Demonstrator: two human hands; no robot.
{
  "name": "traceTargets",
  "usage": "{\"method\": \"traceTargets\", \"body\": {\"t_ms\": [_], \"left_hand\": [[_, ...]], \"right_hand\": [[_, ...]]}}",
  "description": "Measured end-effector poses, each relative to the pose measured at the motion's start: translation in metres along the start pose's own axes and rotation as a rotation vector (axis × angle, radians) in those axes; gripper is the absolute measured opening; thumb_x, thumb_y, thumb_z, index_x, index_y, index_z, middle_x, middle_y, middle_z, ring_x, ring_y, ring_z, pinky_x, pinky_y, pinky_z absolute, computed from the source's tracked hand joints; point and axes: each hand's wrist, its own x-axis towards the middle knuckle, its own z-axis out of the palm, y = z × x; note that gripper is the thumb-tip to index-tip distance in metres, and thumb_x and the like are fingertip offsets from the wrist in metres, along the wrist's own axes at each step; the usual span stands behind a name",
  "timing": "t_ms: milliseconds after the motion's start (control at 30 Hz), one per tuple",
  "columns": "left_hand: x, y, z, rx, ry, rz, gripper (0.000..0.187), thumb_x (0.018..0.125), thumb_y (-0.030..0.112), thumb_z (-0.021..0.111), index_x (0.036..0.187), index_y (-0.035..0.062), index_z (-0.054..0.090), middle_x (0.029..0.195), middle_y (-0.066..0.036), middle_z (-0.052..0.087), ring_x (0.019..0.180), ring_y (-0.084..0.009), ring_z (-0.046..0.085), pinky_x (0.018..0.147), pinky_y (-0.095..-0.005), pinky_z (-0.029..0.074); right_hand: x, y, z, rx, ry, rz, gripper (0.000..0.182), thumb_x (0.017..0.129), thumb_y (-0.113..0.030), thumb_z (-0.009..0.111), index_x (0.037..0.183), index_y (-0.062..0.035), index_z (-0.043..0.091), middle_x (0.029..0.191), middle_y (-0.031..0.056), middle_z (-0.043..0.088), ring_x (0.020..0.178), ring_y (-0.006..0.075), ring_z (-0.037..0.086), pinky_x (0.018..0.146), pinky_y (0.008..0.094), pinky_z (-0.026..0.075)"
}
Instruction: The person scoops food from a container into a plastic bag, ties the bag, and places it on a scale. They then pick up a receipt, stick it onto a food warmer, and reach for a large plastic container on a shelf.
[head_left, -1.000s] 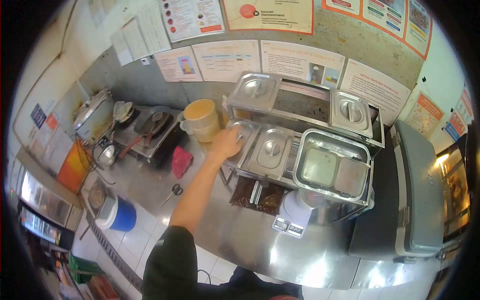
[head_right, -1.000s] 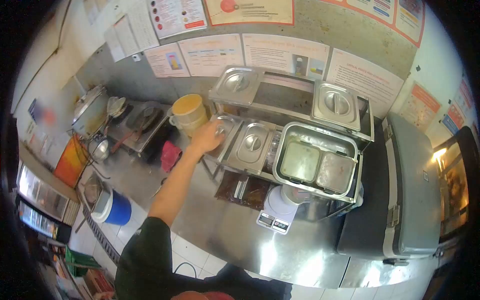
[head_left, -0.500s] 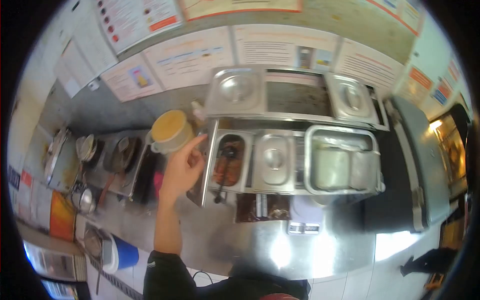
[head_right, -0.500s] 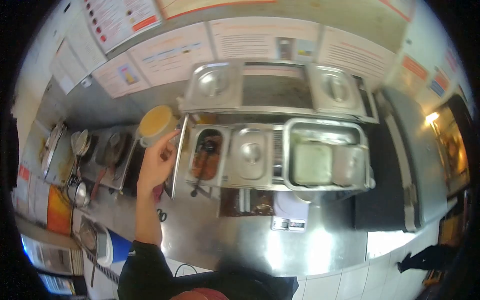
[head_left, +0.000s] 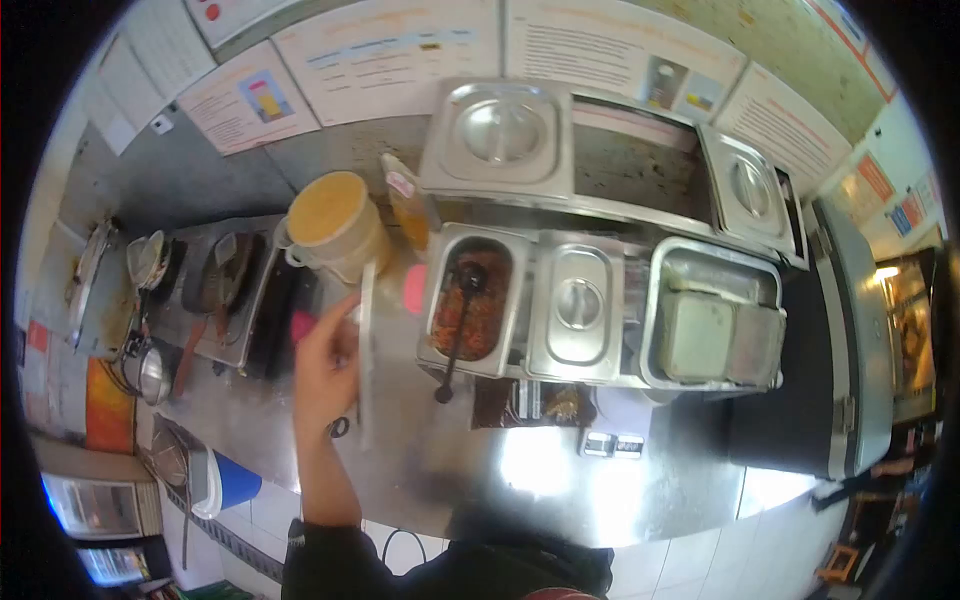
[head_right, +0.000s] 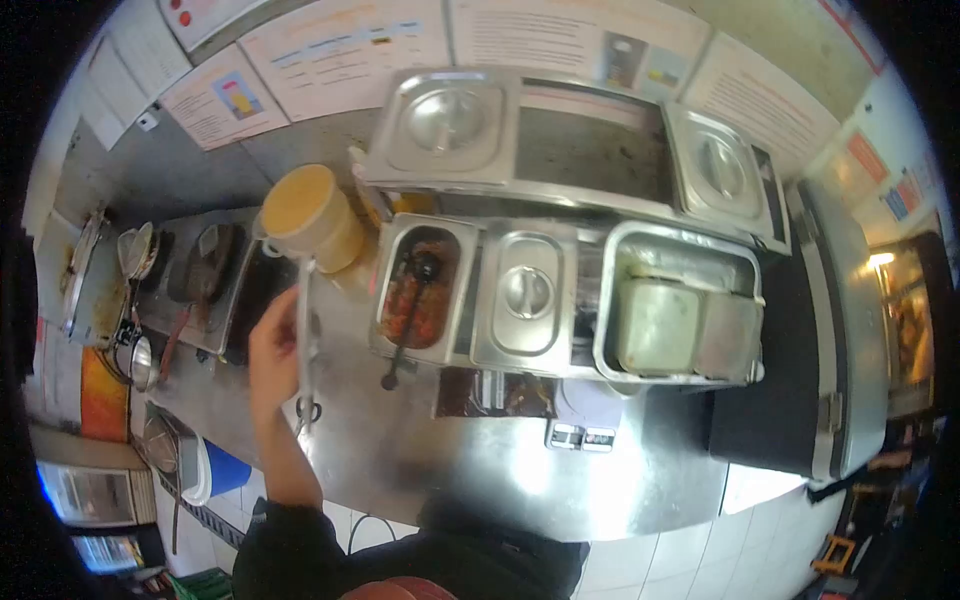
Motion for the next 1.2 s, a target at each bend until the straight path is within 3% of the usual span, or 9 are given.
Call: {"method": "traceTargets", "body": {"t_ms": [100,400,567,833,900,967,1033,1100,1200], "left_hand": [[-0.051,-0.028,-0.023,-0.401,0.118,-0.407,0.040,0.091,0.020,0.051,0.127,0.0029,0.049,0.104,-0.008,0.061,0.087,-0.0160,0.061,0.073,-0.0276,0.050],[-0.235,-0.115,0.048,-1.075,-0.073,-1.045,0.047,0.092,0.033,0.045,0.129,0.0023,0.046,0.110,-0.011,0.059,0.093,-0.0196,0.060,0.079,-0.0310,0.049],[-0.271,-0.126,0.097,-1.160,-0.151,-1.183,0.053,0.093,0.040,0.042,0.130,0.0020,0.044,0.113,-0.012,0.058,0.096,-0.0215,0.060,0.082,-0.0330,0.048],[-0.252,-0.132,0.100,-0.976,-0.177,-1.087,0.075,0.091,0.062,0.029,0.132,-0.0011,0.039,0.123,-0.016,0.053,0.101,-0.0283,0.059,0.093,-0.0374,0.043],[-0.249,-0.140,0.098,-0.877,-0.060,-1.139,0.069,0.094,0.056,0.033,0.129,-0.0024,0.043,0.122,-0.016,0.053,0.105,-0.0275,0.056,0.095,-0.0354,0.041],[-0.246,-0.150,0.092,-0.555,-0.426,-0.785,0.062,0.094,0.050,0.038,0.125,-0.0029,0.047,0.123,-0.016,0.052,0.109,-0.0266,0.054,0.095,-0.0340,0.040],[-0.247,-0.158,0.092,-0.409,-0.457,-0.652,0.049,0.093,0.036,0.050,0.121,-0.0041,0.050,0.121,-0.016,0.054,0.108,-0.0248,0.054,0.093,-0.0328,0.041],[-0.245,-0.154,0.111,0.006,-0.196,-0.402,0.040,0.087,0.022,0.061,0.116,-0.0046,0.053,0.116,-0.015,0.057,0.104,-0.0232,0.055,0.090,-0.0320,0.042],[-0.223,-0.108,0.140,-0.138,-0.128,-0.156,0.038,0.081,0.013,0.068,0.113,-0.0037,0.055,0.113,-0.014,0.057,0.105,-0.0229,0.055,0.090,-0.0325,0.042]], "right_hand": [[-0.010,0.011,0.001,0.057,0.013,0.022,0.047,0.089,-0.040,0.050,0.116,-0.0026,0.055,0.108,0.0170,0.062,0.103,0.0260,0.057,0.089,0.0361,0.044],[-0.047,0.066,0.025,0.292,0.099,0.094,0.051,0.089,-0.043,0.049,0.119,-0.0013,0.053,0.110,0.0173,0.061,0.106,0.0252,0.056,0.091,0.0356,0.043],[-0.065,0.096,0.037,0.396,0.121,0.134,0.054,0.089,-0.045,0.048,0.120,-0.0007,0.051,0.112,0.0175,0.060,0.107,0.0247,0.056,0.092,0.0354,0.042],[-0.076,0.126,0.049,0.526,0.126,0.136,0.058,0.090,-0.047,0.046,0.123,0.0005,0.049,0.114,0.0178,0.059,0.109,0.0240,0.055,0.094,0.0350,0.041],[-0.074,0.129,0.049,0.561,0.128,0.133,0.059,0.090,-0.048,0.046,0.124,0.0007,0.049,0.114,0.0178,0.059,0.110,0.0238,0.054,0.094,0.0349,0.041],[-0.074,0.132,0.050,0.600,0.121,0.132,0.060,0.090,-0.049,0.046,0.125,0.0010,0.048,0.115,0.0179,0.059,0.110,0.0236,0.054,0.095,0.0348,0.041],[-0.070,0.137,0.051,0.648,0.122,0.132,0.062,0.090,-0.049,0.045,0.125,0.0013,0.048,0.115,0.0180,0.059,0.111,0.0235,0.054,0.095,0.0347,0.041],[-0.067,0.141,0.049,0.710,0.109,0.135,0.063,0.090,-0.050,0.045,0.126,0.0016,0.047,0.116,0.0181,0.059,0.111,0.0233,0.054,0.095,0.0346,0.040],[-0.061,0.149,0.048,0.835,0.059,0.160,0.064,0.091,-0.051,0.044,0.127,0.0020,0.046,0.116,0.0182,0.058,0.112,0.0230,0.053,0.096,0.0345,0.040]]}}
